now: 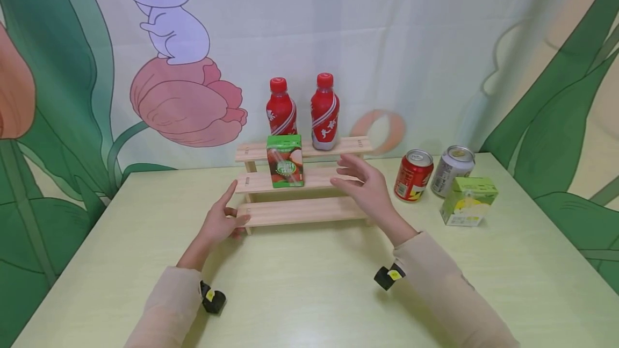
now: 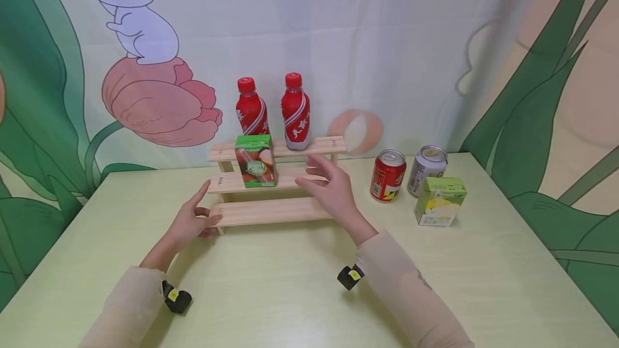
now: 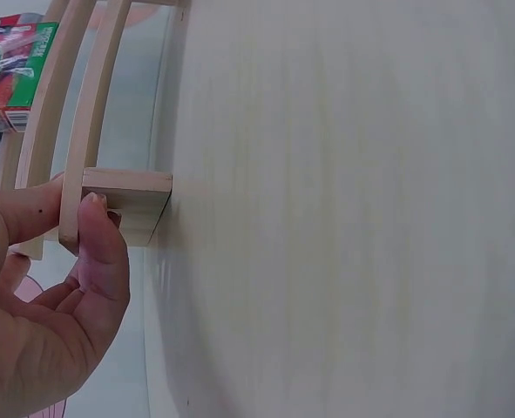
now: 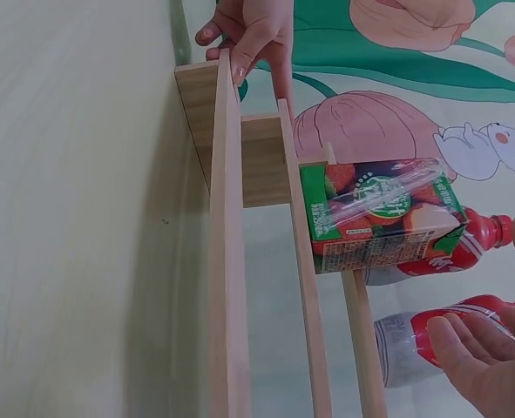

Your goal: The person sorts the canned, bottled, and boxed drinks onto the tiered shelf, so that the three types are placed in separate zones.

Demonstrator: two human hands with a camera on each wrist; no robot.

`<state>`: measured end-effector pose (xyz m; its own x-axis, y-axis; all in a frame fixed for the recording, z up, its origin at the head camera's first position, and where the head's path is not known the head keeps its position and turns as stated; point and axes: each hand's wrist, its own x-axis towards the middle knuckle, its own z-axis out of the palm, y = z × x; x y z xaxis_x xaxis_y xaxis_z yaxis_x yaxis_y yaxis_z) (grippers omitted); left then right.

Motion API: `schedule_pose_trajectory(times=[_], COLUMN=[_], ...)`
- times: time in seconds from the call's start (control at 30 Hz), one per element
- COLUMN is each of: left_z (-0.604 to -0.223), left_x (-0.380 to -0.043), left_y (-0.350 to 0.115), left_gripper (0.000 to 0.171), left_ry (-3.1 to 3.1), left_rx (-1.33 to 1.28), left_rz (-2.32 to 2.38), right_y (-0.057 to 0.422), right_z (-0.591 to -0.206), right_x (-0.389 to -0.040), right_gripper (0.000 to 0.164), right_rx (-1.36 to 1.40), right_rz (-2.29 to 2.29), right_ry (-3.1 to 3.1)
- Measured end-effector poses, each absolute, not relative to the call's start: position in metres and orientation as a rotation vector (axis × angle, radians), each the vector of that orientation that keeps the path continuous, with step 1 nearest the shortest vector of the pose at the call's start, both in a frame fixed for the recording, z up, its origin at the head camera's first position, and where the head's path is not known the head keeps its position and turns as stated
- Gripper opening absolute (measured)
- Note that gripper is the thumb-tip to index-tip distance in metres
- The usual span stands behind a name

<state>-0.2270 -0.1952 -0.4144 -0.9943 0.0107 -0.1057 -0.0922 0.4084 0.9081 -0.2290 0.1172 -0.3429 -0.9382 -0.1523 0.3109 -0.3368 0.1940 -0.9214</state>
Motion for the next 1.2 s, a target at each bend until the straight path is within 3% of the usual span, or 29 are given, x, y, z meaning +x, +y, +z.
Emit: schedule_pose_trajectory(times=[1.2], left_z=[-0.417], left_x=[-0.227], left_y=[-0.195], left_gripper=[0.091], left_ry=[2.553], left_rx=[-0.043], left_rz=[1.685], right_y=[0.176], right_z=[-0.355], right_x=[-0.186], right_gripper=[0.054], right_rx=[0.529], right_rz=[1.732], right_ry=[-2.421])
